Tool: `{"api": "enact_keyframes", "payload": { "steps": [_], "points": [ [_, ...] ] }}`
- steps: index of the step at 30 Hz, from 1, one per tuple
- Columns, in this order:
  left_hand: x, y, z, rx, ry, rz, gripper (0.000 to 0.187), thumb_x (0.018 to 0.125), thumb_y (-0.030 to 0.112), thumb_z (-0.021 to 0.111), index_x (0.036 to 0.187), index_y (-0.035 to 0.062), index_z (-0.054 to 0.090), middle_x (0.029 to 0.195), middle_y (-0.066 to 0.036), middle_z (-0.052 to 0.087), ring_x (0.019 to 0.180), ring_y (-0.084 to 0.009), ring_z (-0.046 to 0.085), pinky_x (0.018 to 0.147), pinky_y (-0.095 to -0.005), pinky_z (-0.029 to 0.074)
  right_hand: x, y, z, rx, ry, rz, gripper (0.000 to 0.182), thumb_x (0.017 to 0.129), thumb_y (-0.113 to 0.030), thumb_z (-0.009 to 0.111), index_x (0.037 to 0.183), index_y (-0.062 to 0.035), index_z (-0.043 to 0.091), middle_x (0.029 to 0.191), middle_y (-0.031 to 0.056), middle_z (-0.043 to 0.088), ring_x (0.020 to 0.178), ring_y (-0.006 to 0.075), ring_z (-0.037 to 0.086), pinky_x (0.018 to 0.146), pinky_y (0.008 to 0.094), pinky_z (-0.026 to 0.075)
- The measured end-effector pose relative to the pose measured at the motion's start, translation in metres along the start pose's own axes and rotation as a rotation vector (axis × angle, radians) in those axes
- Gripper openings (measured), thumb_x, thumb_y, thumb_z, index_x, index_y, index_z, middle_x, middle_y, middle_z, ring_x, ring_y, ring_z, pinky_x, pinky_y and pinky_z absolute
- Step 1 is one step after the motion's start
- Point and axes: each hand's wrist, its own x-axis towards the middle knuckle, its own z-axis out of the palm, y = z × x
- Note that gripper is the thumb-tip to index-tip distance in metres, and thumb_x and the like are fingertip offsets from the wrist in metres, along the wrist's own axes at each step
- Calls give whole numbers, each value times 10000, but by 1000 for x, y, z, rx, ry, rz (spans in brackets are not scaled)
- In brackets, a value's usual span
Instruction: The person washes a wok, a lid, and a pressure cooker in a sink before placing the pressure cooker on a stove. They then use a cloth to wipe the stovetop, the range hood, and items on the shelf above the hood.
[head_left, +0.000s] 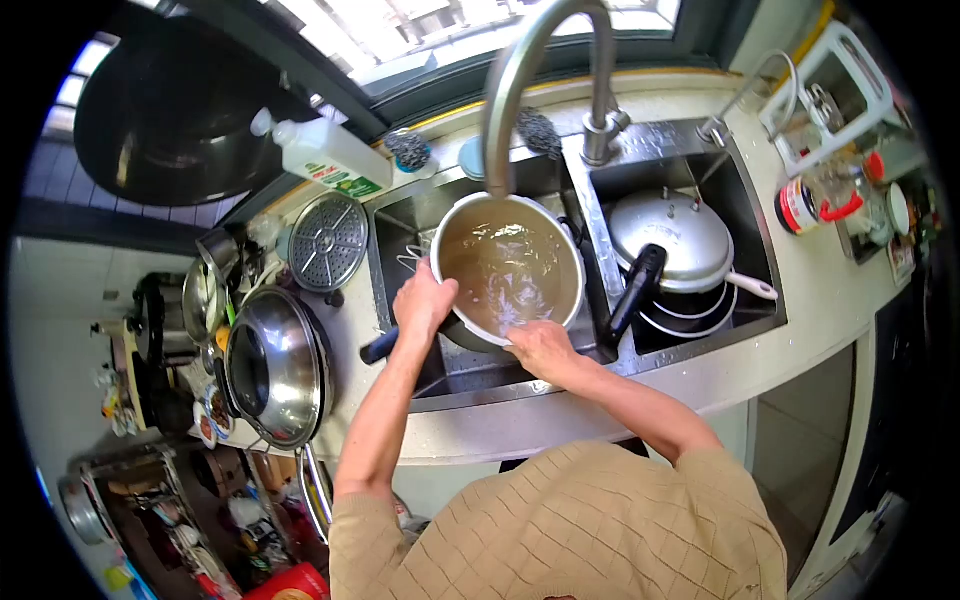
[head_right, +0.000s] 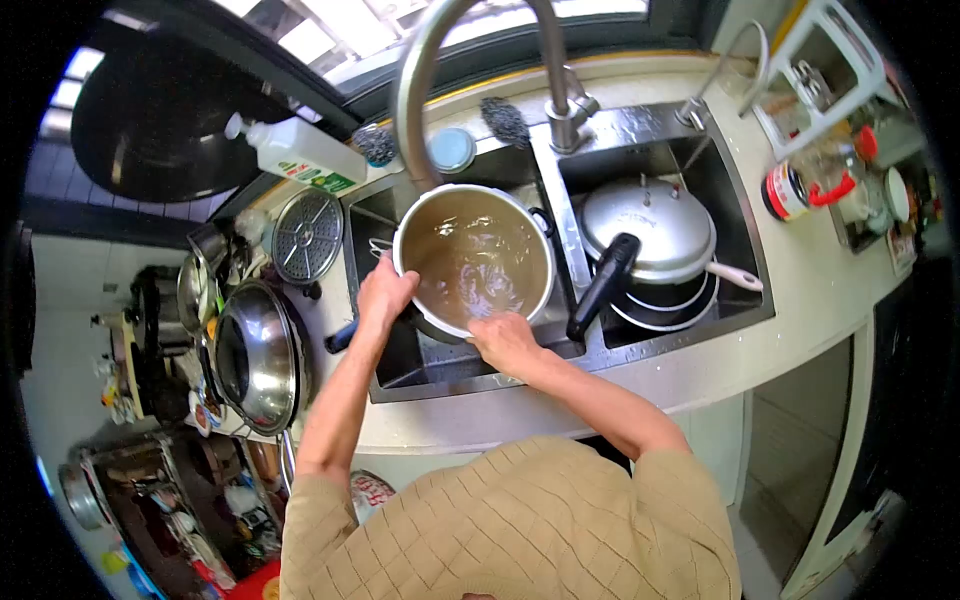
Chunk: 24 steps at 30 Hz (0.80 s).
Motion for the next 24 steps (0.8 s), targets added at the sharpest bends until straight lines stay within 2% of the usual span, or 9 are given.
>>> {"api": "enact_keyframes", "payload": {
  "steps": [3,4,6,8,11,14,17,21,24],
  "points": [
    [6,32,-15,249,-37,147,450,697,243,514,1056,-28,533,922,-241,634,902,-377,609,800,-451,464,0,-16,-1,306,-15,208,179,792,-203,583,726,-45,528,695,161,588,697,364,581,620,468,431],
    [8,43,-16,336,-38,202,421,707,232,508,1036,-28,543,906,-232,640,891,-368,615,792,-444,470,0,-18,0,411,-46,274,124,780,-167,576,797,-48,546,741,174,591,742,383,576,639,450,432],
    [10,60,-16,492,-62,275,375,724,216,499,1003,-28,555,879,-219,648,866,-352,628,770,-431,482,1,-23,1,594,-39,314,102,763,-123,551,821,-39,556,767,188,593,771,390,571,656,445,436],
    [10,77,-17,621,-104,314,341,736,204,493,976,-29,559,858,-212,652,836,-338,640,744,-418,495,4,-26,1,740,-51,355,183,714,-60,504,875,-37,586,818,201,605,820,395,567,694,434,443],
    [9,94,-16,722,-70,408,273,747,182,502,914,-17,586,827,-193,660,777,-320,656,687,-403,512,7,-29,6,816,24,349,258,678,-22,490,910,-36,603,829,208,612,818,370,593,707,409,451],
    [6,112,-14,773,-78,372,285,737,203,525,918,-7,593,896,-197,651,821,-311,648,723,-393,511,6,-32,10,969,50,372,352,653,10,493,984,-26,608,841,229,612,798,309,618,708,364,456],
    [-4,127,-14,909,-54,401,241,736,174,526,880,-2,604,868,-175,659,773,-295,658,685,-377,518,11,-28,29,1050,24,350,396,646,36,482,1019,0,610,834,193,638,781,232,606,700,322,449],
    [-26,143,-15,1146,67,487,159,770,159,542,835,83,666,786,-54,670,698,-169,662,457,-319,472,8,-44,30,1457,-5,436,416,629,45,478,1022,29,611,839,76,627,763,156,547,665,280,427],
    [-27,140,-8,1261,97,530,138,756,167,569,814,104,677,791,-34,649,685,-158,647,418,-329,454,10,-53,38,1609,3,433,418,593,46,489,993,39,610,823,24,587,740,126,506,635,257,404]
  ]
}}
